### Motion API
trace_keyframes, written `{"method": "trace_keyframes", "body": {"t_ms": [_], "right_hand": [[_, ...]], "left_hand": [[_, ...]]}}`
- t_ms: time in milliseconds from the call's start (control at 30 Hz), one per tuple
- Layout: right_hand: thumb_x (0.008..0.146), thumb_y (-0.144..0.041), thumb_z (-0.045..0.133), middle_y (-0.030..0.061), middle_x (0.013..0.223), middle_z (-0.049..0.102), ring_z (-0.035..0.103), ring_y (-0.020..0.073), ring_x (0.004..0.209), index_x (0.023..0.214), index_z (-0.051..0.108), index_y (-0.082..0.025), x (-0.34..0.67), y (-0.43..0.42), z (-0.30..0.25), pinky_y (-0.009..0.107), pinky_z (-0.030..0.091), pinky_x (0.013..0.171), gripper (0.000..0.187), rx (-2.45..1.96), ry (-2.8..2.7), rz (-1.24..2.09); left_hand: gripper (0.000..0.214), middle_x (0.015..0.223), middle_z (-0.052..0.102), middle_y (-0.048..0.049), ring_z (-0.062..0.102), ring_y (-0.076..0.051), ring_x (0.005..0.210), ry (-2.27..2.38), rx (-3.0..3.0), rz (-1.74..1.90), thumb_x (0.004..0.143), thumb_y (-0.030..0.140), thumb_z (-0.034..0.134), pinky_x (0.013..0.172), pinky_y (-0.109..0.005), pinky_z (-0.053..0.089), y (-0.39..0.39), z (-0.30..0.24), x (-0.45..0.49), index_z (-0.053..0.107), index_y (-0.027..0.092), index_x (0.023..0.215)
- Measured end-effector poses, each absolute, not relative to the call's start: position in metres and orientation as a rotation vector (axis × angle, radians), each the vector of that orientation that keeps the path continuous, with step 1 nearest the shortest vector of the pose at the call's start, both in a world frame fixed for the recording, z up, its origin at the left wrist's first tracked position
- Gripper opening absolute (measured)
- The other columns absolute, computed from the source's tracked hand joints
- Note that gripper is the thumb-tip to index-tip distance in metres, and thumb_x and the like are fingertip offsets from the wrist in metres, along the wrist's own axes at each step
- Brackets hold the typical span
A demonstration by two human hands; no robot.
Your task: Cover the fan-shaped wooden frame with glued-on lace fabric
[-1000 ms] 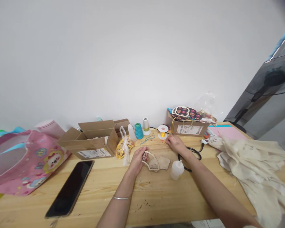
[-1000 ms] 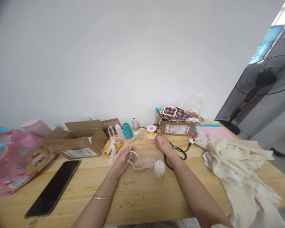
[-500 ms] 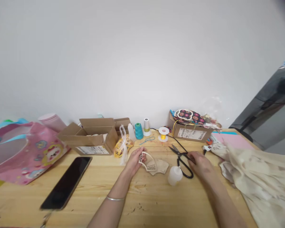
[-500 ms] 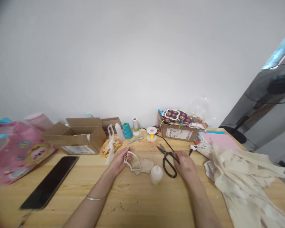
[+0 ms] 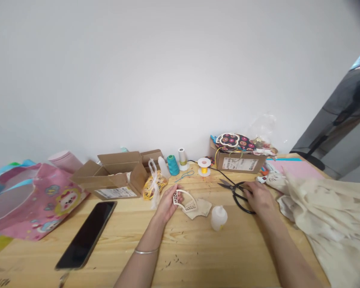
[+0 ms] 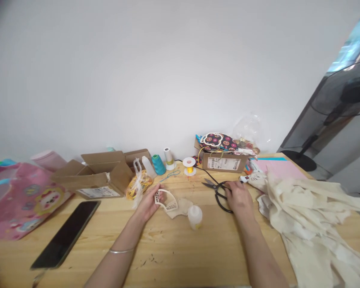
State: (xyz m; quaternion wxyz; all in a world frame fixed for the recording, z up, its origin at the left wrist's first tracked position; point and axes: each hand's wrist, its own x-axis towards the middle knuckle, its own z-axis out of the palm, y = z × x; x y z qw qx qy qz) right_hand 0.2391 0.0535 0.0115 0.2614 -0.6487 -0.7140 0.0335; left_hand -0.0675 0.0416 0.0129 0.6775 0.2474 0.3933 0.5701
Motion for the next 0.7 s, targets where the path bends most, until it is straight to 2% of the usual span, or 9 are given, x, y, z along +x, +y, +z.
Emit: {"method": "trace_keyframes", "body": {"t_ms": [133,400,533,700], "right_hand": [[0.072,-0.033,0.053,0.0083,0.088,0.064,0.055,0.0232,0.086,0.086,0.062,-0.018,0.222,0.047,0.013,0.036,0.042,0.077,0.022,-1.571,-1.950,0.232],[0.073,-0.018,0.049,0.0083,0.090,0.063,0.054,0.0216,0.084,0.088,0.062,-0.017,0.192,0.040,0.009,0.036,0.042,0.077,0.020,-1.417,-2.270,0.396],[0.064,-0.006,0.046,0.0084,0.101,0.061,0.052,0.0217,0.097,0.099,0.058,-0.016,0.196,0.038,0.005,0.038,0.040,0.086,0.039,-1.320,-2.242,0.475],[0.062,-0.011,0.051,0.0109,0.124,0.047,0.042,0.0231,0.116,0.120,0.043,-0.018,0.201,0.028,0.008,0.043,0.031,0.097,0.059,-1.112,-2.176,0.784]], "left_hand": [[0.019,0.049,0.046,0.0040,0.041,-0.003,0.041,0.864,0.525,1.281,0.069,0.027,0.064,0.042,-0.016,0.035,0.043,0.014,-0.069,0.058,0.010,0.073],[0.017,0.049,0.046,0.0034,0.042,-0.004,0.041,0.856,0.489,1.306,0.072,0.025,0.061,0.041,-0.016,0.036,0.043,0.016,-0.068,0.059,0.009,0.073],[0.015,0.049,0.048,0.0024,0.044,-0.005,0.040,0.860,0.500,1.292,0.073,0.024,0.060,0.041,-0.017,0.039,0.042,0.017,-0.067,0.058,0.008,0.072],[0.014,0.053,0.053,-0.0011,0.050,-0.008,0.044,0.882,0.464,1.303,0.077,0.021,0.055,0.044,-0.020,0.045,0.043,0.017,-0.071,0.058,0.008,0.074]]}}
